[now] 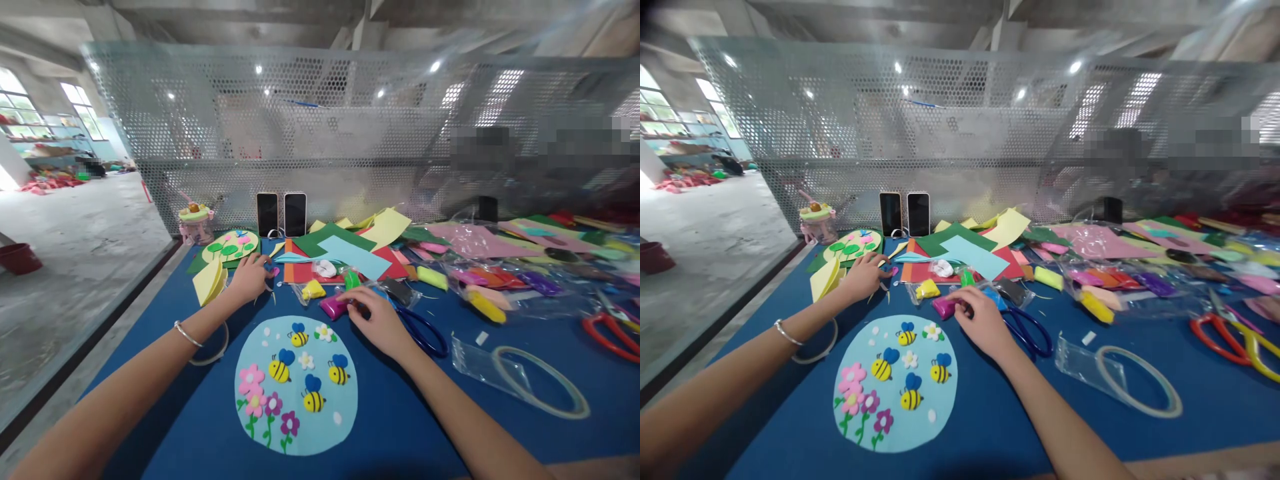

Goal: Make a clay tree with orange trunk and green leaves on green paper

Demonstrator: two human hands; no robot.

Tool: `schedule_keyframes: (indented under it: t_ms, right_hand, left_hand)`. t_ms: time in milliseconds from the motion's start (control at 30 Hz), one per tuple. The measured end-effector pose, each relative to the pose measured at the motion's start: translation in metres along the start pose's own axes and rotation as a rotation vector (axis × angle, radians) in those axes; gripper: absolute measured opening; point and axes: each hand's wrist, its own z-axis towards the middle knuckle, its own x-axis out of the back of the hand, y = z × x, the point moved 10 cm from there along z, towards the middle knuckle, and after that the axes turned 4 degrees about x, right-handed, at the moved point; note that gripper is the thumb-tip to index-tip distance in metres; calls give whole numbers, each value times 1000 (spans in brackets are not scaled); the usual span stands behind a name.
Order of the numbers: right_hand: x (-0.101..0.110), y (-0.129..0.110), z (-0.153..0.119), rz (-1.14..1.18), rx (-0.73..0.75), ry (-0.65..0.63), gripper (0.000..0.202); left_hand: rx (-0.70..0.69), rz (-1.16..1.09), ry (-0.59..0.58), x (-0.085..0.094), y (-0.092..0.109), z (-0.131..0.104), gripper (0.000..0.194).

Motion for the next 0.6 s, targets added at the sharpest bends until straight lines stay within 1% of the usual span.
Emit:
schedule_keyframes:
  t_ms: [67, 133, 200, 333, 400, 500, 600]
  right_hand:
    - [1, 0, 0, -4, -1, 5, 24]
    - [1, -1, 0, -3, 3, 7, 23]
    - [1, -1, 0, 2, 6, 3, 24]
    - [1, 0, -1, 6, 2, -8, 24]
    - [1, 0, -1, 3, 1, -4, 24]
    - [0, 0, -1, 4, 1, -10, 23]
    - [-2, 0, -1, 2, 0, -26, 22]
  left_hand:
    - [36, -12, 36, 7, -4, 4, 37]
    - [62, -24, 64, 10, -5, 8, 39]
    - [56, -34, 64, 6, -2, 12, 43]
    - [47, -58, 37, -8, 3, 16, 36]
    - [55, -72, 31, -12, 1, 15, 37]
    - [48, -85, 16, -15, -1, 10, 41]
    - [26, -85, 3, -12, -1, 4, 40]
